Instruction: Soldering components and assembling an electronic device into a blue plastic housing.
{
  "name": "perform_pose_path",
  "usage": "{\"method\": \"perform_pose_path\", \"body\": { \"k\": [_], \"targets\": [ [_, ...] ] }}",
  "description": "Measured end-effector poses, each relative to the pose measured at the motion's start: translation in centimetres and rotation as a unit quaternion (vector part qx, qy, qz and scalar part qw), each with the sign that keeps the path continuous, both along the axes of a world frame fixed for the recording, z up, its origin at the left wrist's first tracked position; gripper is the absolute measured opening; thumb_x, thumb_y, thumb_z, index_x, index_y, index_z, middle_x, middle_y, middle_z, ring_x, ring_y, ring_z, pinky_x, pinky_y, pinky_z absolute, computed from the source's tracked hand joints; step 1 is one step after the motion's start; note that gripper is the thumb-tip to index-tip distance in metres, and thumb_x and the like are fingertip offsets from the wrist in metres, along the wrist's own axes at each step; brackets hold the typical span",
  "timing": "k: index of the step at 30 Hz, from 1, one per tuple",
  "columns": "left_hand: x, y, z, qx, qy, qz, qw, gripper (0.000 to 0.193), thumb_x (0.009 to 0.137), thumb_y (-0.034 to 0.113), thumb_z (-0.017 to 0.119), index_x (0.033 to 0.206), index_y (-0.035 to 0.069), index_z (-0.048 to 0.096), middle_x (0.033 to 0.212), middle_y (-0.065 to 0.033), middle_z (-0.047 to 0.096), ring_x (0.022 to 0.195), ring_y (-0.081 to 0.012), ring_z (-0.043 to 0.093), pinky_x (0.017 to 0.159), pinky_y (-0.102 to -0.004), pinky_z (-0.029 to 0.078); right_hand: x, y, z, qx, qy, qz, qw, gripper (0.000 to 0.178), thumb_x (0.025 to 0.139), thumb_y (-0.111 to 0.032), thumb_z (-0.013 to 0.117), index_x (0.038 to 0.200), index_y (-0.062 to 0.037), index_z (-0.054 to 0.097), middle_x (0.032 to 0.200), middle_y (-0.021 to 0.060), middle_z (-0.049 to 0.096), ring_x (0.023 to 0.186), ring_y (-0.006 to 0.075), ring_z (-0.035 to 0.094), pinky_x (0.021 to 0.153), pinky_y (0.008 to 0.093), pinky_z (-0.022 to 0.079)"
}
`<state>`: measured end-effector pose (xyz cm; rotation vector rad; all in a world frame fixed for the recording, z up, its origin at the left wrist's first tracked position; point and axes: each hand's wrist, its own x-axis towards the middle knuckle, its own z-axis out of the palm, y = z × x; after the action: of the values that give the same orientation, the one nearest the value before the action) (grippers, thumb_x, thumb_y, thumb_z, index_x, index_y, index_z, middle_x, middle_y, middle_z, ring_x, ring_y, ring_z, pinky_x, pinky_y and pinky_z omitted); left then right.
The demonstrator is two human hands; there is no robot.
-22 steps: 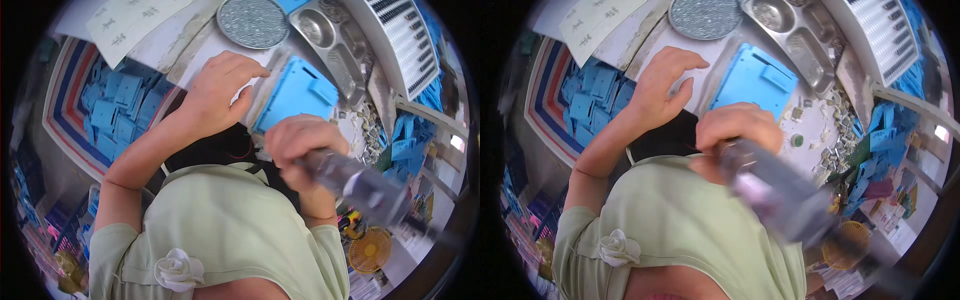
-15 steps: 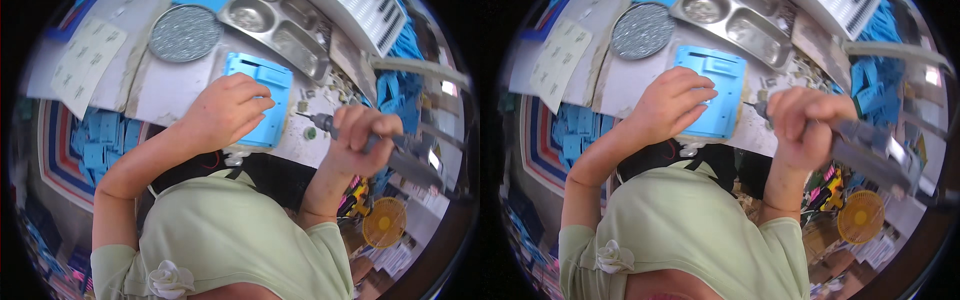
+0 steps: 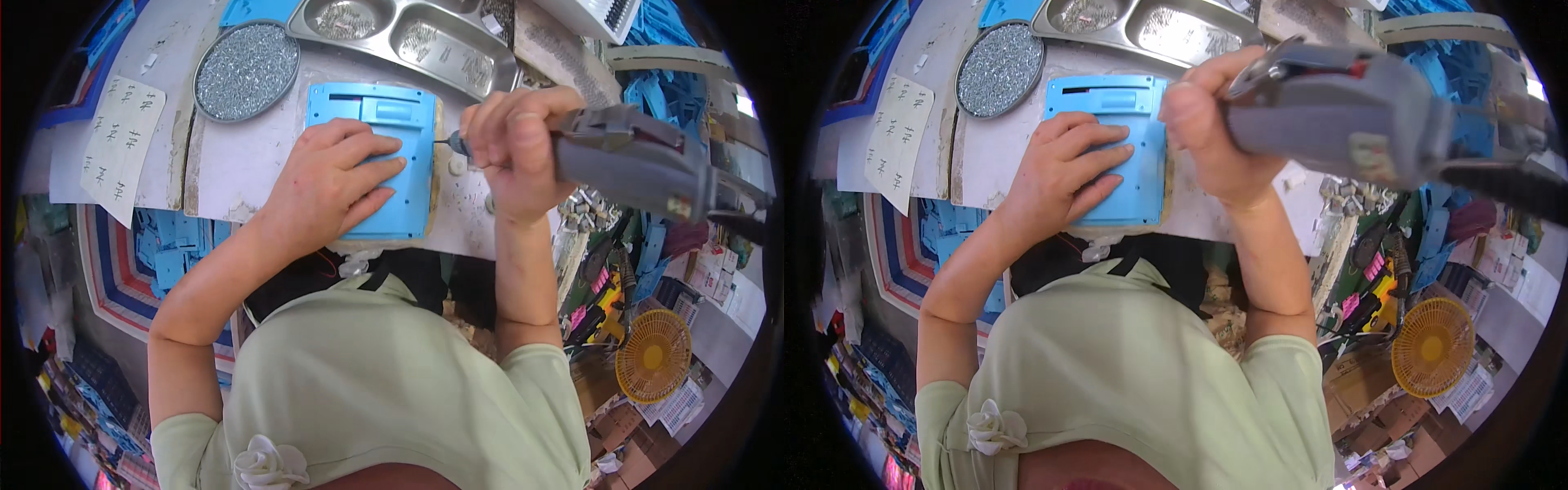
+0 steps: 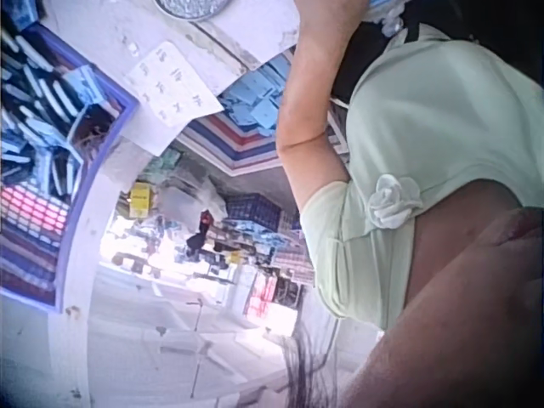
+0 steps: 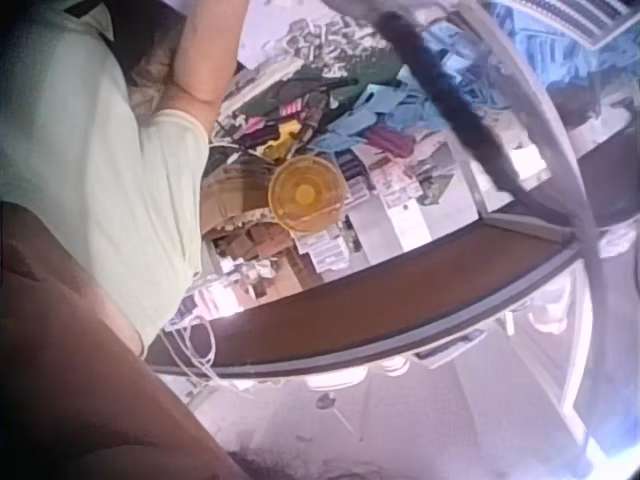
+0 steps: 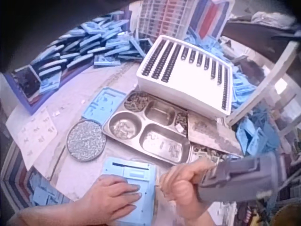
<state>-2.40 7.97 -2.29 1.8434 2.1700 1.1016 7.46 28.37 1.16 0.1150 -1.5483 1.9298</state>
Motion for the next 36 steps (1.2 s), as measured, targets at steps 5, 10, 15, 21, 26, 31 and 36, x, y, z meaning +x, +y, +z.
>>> {"method": "perform_pose_path", "body": {
  "k": [5, 10, 15, 21, 26, 31, 36],
  "targets": [
    [-0.1, 0.4, -0.2, 0.019, 0.003, 0.008, 1.0, 0.034, 0.076, 0.013, 0.08, 0.109, 0.007, 0.075, 0.118, -0.007, 0.07, 0.108, -0.0329, 0.061, 0.095, -0.044, 0.049, 3.3, -1.9, 1.3, -0.011, -0.007, 0.057, 0.998, 0.021, 0.098, -0.013, 0.069, 0.097, -0.004, 0.049, 0.069, 0.0074, 0.057, 0.057, 0.0158, 0.053, 0.055, 0.0324, 0.047],
    [-2.1, 0.0, 0.6, 0.051, -0.043, 0.058, 0.996, 0.044, 0.076, 0.014, 0.08, 0.118, 0.007, 0.07, 0.128, -0.0123, 0.063, 0.114, -0.0349, 0.058, 0.098, -0.0453, 0.047, 3.6, -2.3, 2.3, -0.016, -0.004, 0.036, 0.999, 0.026, 0.098, -0.019, 0.071, 0.101, -0.0042, 0.05, 0.069, 0.0075, 0.057, 0.057, 0.0165, 0.051, 0.055, 0.0332, 0.045],
    [-4.0, 2.2, 0.7, 0.032, 0.167, 0.108, 0.979, 0.04, 0.076, 0.026, 0.083, 0.105, 0.007, 0.064, 0.14, -0.0147, 0.056, 0.135, -0.0406, 0.048, 0.112, -0.0578, 0.036, 1.6, -1.5, 7.2, 0.074, 0.038, 0.053, 0.995, 0.025, 0.103, -0.033, 0.058, 0.104, -0.0089, 0.051, 0.064, 0.0005, 0.048, 0.057, 0.016, 0.048, 0.055, 0.0332, 0.038],
    [-6.6, -19.2, 4.1, 0.39, -0.045, 0.444, 0.805, 0.02, 0.097, 0.009, 0.07, 0.109, 0.002, 0.056, 0.101, -0.009, 0.064, 0.09, -0.015, 0.066, 0.078, -0.0289, 0.055, 4.8, 4.3, 9.7, 0.048, 0.096, 0.021, 0.994, 0.021, 0.105, -0.029, 0.054, 0.108, -0.0085, 0.057, 0.066, -0.003, 0.045, 0.056, 0.0087, 0.043, 0.062, 0.0297, 0.037],
    [1.1, -46.1, -18.9, 0.154, -0.214, 0.876, 0.403, 0.056, 0.097, 0.022, 0.067, 0.142, -0.007, 0.05, 0.132, -0.0186, 0.064, 0.12, -0.0284, 0.062, 0.102, -0.0395, 0.048, 1.9, 4.3, 6.7, 0.009, 0.049, 0.026, 0.998, 0.016, 0.105, -0.022, 0.055, 0.108, -0.0065, 0.056, 0.067, -0.0019, 0.046, 0.056, 0.0098, 0.044, 0.062, 0.029, 0.039],
    [7.7, -47.6, -32.8, 0.164, -0.419, 0.867, 0.213, 0.076, 0.081, 0.034, 0.082, 0.138, -0.006, 0.054, 0.137, -0.0303, 0.059, 0.121, -0.0424, 0.062, 0.106, -0.0477, 0.047, -0.7, 3.6, 6.0, 0.022, 0.022, -0.013, 0.999, 0.017, 0.103, -0.02, 0.061, 0.107, -0.0049, 0.054, 0.067, -0.0004, 0.045, 0.053, 0.0105, 0.043, 0.057, 0.0293, 0.039],
    [-8.2, -38.0, -15.0, 0.198, 0.094, 0.779, 0.587, 0.044, 0.093, 0.013, 0.07, 0.133, -0.002, 0.057, 0.136, -0.0207, 0.054, 0.127, -0.036, 0.055, 0.106, -0.0444, 0.046, -0.6, 4.5, 6.2, 0.033, 0.004, -0.039, 0.999, 0.023, 0.101, -0.023, 0.065, 0.108, -0.0057, 0.051, 0.067, 0.0, 0.046, 0.054, 0.0105, 0.046, 0.061, 0.0294, 0.043]
  ]
}}
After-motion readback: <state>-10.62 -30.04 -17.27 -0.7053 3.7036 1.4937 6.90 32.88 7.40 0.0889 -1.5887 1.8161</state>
